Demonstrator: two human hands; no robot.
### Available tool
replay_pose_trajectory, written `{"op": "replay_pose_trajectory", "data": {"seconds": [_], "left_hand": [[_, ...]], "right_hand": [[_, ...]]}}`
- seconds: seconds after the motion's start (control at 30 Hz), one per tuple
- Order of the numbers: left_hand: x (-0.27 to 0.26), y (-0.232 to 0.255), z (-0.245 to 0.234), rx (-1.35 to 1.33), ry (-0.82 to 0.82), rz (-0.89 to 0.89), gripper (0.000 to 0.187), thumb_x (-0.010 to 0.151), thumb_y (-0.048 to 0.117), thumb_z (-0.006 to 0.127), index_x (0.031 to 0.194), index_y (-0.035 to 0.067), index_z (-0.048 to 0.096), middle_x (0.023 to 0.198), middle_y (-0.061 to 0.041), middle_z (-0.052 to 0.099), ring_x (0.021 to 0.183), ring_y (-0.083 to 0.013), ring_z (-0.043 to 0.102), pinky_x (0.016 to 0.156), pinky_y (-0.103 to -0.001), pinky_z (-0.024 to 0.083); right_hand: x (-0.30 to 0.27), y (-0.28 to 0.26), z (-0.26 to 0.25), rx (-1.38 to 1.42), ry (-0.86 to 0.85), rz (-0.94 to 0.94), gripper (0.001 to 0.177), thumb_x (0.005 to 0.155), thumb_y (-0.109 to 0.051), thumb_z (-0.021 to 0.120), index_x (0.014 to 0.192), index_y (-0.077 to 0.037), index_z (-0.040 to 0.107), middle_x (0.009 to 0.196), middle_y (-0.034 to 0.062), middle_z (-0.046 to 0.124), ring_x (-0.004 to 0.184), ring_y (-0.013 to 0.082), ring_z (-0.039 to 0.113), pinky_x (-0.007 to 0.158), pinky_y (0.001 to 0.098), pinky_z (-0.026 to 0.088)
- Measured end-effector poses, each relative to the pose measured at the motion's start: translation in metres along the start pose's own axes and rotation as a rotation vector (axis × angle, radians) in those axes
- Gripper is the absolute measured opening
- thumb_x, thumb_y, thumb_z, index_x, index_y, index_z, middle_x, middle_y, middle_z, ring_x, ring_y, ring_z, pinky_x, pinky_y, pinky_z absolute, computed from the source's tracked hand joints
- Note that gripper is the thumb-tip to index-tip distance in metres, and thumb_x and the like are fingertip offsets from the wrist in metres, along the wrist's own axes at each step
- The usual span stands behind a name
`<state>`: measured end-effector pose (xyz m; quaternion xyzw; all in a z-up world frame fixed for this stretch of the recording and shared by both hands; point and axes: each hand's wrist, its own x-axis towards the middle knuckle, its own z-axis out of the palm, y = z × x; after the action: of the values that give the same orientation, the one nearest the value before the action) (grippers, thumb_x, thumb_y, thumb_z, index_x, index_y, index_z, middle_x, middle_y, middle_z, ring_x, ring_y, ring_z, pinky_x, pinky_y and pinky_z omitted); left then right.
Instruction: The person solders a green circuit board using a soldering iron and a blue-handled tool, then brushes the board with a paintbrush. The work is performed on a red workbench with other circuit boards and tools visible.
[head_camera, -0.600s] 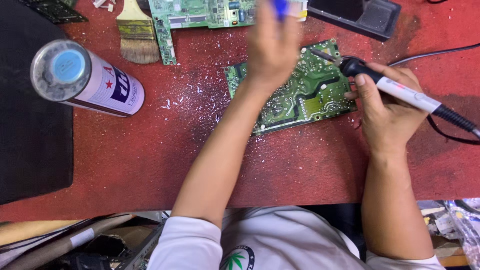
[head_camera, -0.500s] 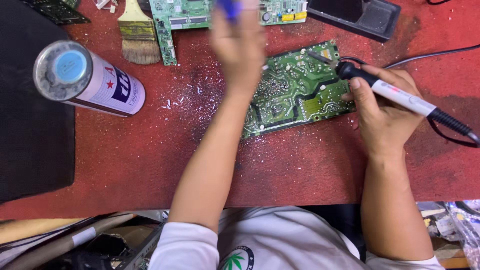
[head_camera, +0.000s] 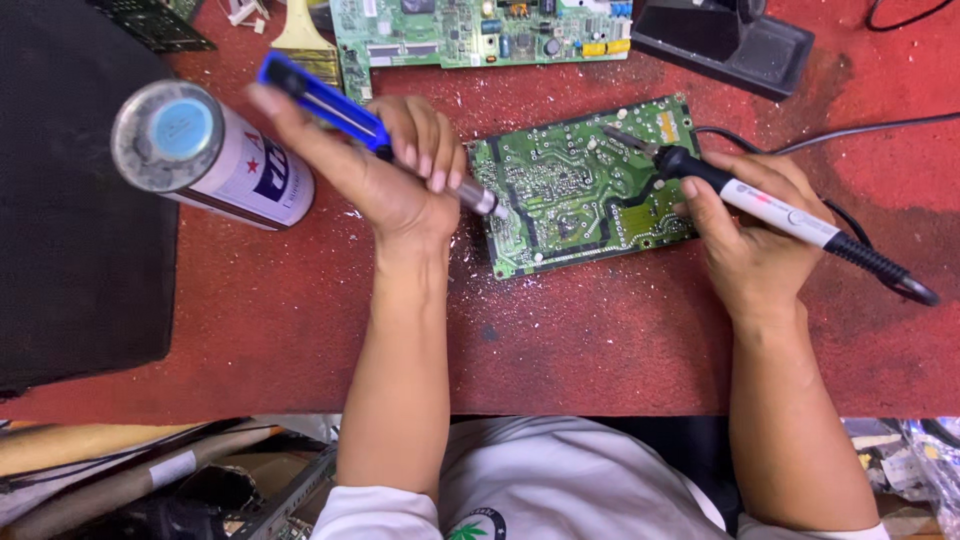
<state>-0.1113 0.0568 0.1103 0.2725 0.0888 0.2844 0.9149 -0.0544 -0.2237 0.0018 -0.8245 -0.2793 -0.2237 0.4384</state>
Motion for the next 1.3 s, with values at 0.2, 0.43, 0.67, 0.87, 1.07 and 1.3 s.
{"op": "replay_pose_trajectory", "data": {"seconds": [0.2, 0.43, 0.67, 0.87, 1.07, 1.3], "left_hand": [[0.007, -0.01, -0.048, -0.228, -0.123, -0.063, 0.05, 0.079, 0.065, 0.055, 0.068, 0.017, 0.053, 0.055, 0.003, 0.035, 0.037, -0.0098, 0.027, 0.034, -0.026, 0.016], [0.031, -0.037, -0.095, -0.308, -0.08, 0.009, 0.032, 0.103, 0.035, 0.06, 0.12, 0.01, 0.072, 0.063, 0.003, 0.04, 0.045, -0.008, 0.03, 0.036, -0.028, 0.023], [0.042, -0.041, -0.104, -0.329, -0.049, -0.042, 0.031, 0.104, 0.037, 0.054, 0.116, 0.014, 0.072, 0.062, 0.005, 0.036, 0.046, -0.0081, 0.028, 0.037, -0.026, 0.021], [0.05, -0.044, -0.124, -0.509, -0.142, -0.171, 0.035, 0.101, 0.036, 0.058, 0.116, 0.006, 0.069, 0.065, 0.004, 0.039, 0.051, -0.0077, 0.033, 0.044, -0.025, 0.026], [0.049, -0.043, -0.126, -0.703, -0.143, -0.316, 0.036, 0.102, 0.031, 0.054, 0.121, 0.001, 0.064, 0.068, 0.004, 0.043, 0.055, -0.0075, 0.036, 0.048, -0.025, 0.028], [0.049, -0.044, -0.13, -0.794, -0.124, -0.445, 0.041, 0.108, 0.034, 0.046, 0.123, 0.0, 0.062, 0.071, 0.002, 0.045, 0.057, -0.0084, 0.036, 0.051, -0.026, 0.028]], "right_hand": [[0.002, -0.002, 0.001, -0.003, 0.004, 0.028, 0.02, 0.108, -0.007, 0.085, 0.123, 0.004, 0.079, 0.117, 0.0204, 0.076, 0.102, 0.0279, 0.067, 0.1, 0.0392, 0.052], [0.001, 0.0, 0.001, -0.021, 0.005, 0.011, 0.021, 0.111, -0.009, 0.085, 0.125, 0.005, 0.079, 0.122, 0.0214, 0.077, 0.105, 0.0275, 0.067, 0.102, 0.0389, 0.052], [0.002, 0.0, 0.003, 0.004, 0.051, 0.011, 0.023, 0.112, -0.01, 0.084, 0.127, 0.006, 0.079, 0.115, 0.0198, 0.076, 0.1, 0.0262, 0.064, 0.096, 0.0379, 0.05], [-0.006, 0.006, 0.007, 0.087, 0.094, 0.023, 0.02, 0.112, -0.008, 0.081, 0.124, 0.007, 0.078, 0.103, 0.0202, 0.074, 0.09, 0.0243, 0.062, 0.091, 0.0369, 0.048], [-0.008, 0.006, 0.007, 0.086, 0.099, -0.022, 0.02, 0.114, -0.009, 0.078, 0.121, 0.009, 0.078, 0.1, 0.0206, 0.074, 0.091, 0.0285, 0.062, 0.089, 0.0402, 0.048], [-0.01, 0.003, 0.006, 0.175, 0.102, -0.06, 0.024, 0.114, -0.015, 0.072, 0.115, 0.009, 0.075, 0.091, 0.0188, 0.072, 0.087, 0.0286, 0.061, 0.09, 0.0423, 0.048]]}}
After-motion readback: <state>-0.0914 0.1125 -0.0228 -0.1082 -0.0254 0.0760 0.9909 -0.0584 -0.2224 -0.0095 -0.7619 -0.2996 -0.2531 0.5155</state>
